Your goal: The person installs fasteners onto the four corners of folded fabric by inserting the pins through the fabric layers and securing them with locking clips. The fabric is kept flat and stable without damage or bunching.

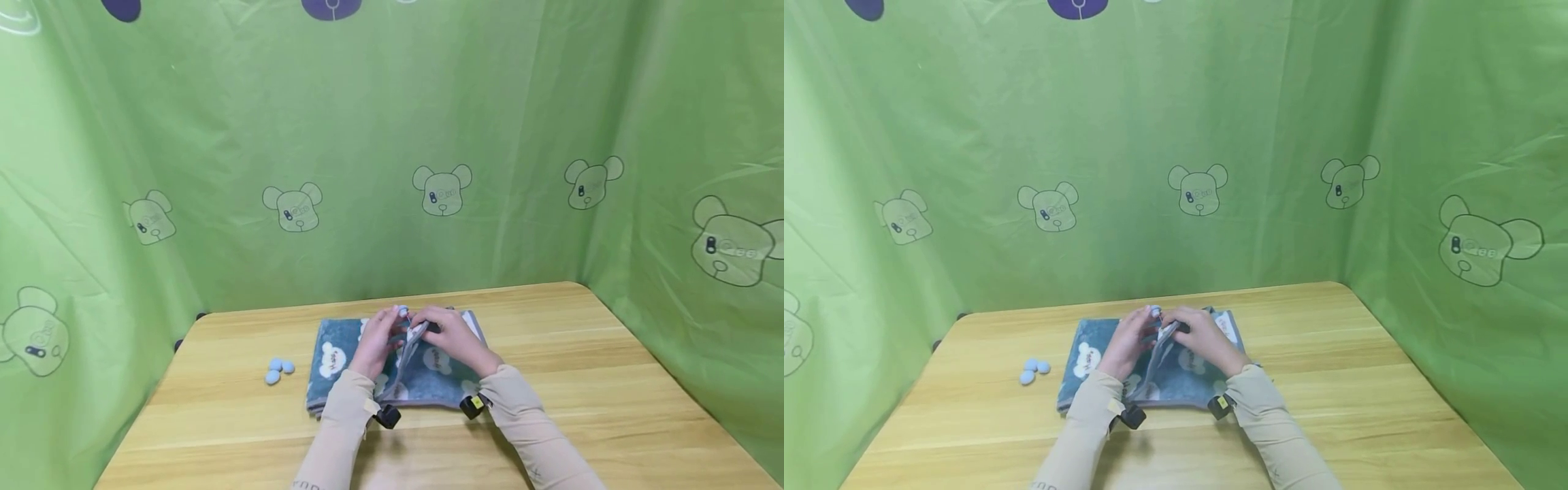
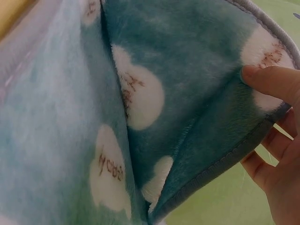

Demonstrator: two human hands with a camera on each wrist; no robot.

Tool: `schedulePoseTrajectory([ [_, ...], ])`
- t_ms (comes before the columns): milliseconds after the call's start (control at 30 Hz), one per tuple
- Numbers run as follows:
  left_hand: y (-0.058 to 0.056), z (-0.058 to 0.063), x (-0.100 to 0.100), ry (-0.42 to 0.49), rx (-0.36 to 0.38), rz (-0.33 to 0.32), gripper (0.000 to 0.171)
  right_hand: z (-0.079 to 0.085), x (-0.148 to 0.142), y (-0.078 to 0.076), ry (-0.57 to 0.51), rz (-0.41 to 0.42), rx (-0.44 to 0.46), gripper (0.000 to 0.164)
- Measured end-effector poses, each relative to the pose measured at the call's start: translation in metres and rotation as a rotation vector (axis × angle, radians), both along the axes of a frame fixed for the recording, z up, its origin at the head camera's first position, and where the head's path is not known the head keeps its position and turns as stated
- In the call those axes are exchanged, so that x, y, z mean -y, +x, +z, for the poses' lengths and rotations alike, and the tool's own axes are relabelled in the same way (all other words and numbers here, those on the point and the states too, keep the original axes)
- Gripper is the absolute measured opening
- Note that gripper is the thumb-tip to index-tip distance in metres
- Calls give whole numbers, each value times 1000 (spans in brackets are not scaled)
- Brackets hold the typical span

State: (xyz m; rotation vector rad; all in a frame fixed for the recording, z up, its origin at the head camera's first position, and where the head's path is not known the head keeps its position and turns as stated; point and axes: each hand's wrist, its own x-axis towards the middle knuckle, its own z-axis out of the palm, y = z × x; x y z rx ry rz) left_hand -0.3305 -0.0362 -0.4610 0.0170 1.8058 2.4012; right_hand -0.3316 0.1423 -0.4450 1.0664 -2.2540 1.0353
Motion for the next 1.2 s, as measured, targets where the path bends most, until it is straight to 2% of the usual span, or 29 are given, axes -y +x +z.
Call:
schedulePoseTrajectory([
  [233,-2,-2,-2,0,7,-13,20,0,0,0,0,-1,44,17],
  [333,3,6,-1,-9,4,-31,18,0,0,0,1,9,48,16],
  [400,3,7,-1,-11,1,-41,19,-1,-1,-1,2,12,51,16],
  [500,1,5,-1,-2,-2,-49,20,-2,-1,-3,4,10,47,17],
  [600,-3,-1,-2,2,-2,-47,21,-3,-1,-3,1,11,46,17],
  [1067,2,-2,-4,-9,-1,-20,18,-3,0,-2,5,-45,68,18],
  [1200,3,-3,-6,-16,-4,-30,15,-4,0,-3,-6,-52,63,17],
])
